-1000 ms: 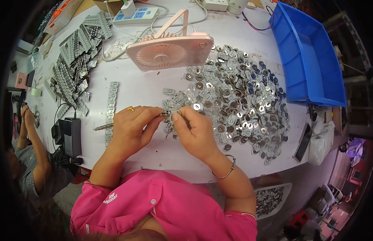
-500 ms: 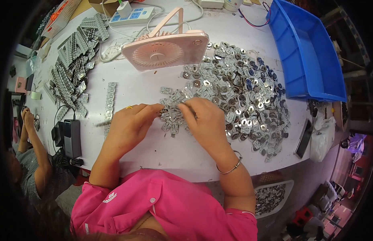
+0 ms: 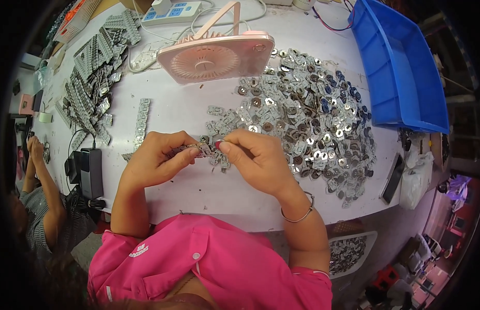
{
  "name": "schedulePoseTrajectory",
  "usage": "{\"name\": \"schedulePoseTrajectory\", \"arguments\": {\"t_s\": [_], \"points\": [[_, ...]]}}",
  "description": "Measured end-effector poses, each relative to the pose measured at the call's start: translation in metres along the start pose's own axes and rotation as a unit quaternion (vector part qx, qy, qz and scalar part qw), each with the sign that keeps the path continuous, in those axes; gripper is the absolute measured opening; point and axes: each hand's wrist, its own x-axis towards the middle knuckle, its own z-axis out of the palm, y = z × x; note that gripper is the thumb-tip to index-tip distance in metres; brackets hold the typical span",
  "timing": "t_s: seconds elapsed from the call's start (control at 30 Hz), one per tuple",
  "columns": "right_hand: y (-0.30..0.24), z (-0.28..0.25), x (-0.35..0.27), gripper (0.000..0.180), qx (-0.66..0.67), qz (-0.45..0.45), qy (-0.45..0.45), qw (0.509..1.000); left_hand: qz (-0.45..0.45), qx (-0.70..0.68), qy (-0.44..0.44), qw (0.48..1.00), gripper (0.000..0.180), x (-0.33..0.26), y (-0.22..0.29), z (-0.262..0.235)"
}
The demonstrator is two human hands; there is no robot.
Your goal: The person assembles small metal components into metal strips by linking them together by hand on a workbench.
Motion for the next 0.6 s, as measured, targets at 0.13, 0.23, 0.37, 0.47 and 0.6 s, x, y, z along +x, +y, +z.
{"name": "schedulePoseTrajectory", "arguments": {"t_s": [0.13,0.23,0.37,0.47,0.6], "points": [[0.0,0.005,0.0,0.014,-0.008,0.004,-0.062,0.998,0.046,0.026,0.004,0.999,0.019,0.0,-0.006,0.004],[0.003,0.01,0.001,0.015,-0.031,-0.053,-0.062,0.996,0.039,0.049,0.001,0.998,0.02,-0.001,-0.008,0.003],[-0.005,0.009,0.0,0.016,-0.08,-0.05,-0.068,0.993,0.045,0.0,0.012,0.999,0.019,-0.001,-0.012,0.006],[-0.014,0.011,-0.002,0.016,-0.029,0.012,-0.076,0.997,0.045,-0.036,0.012,0.998,0.018,-0.001,-0.012,0.007],[-0.003,0.014,-0.002,0.017,-0.13,-0.127,-0.033,0.983,0.056,0.003,0.014,0.998,0.016,-0.001,-0.006,0.008]]}}
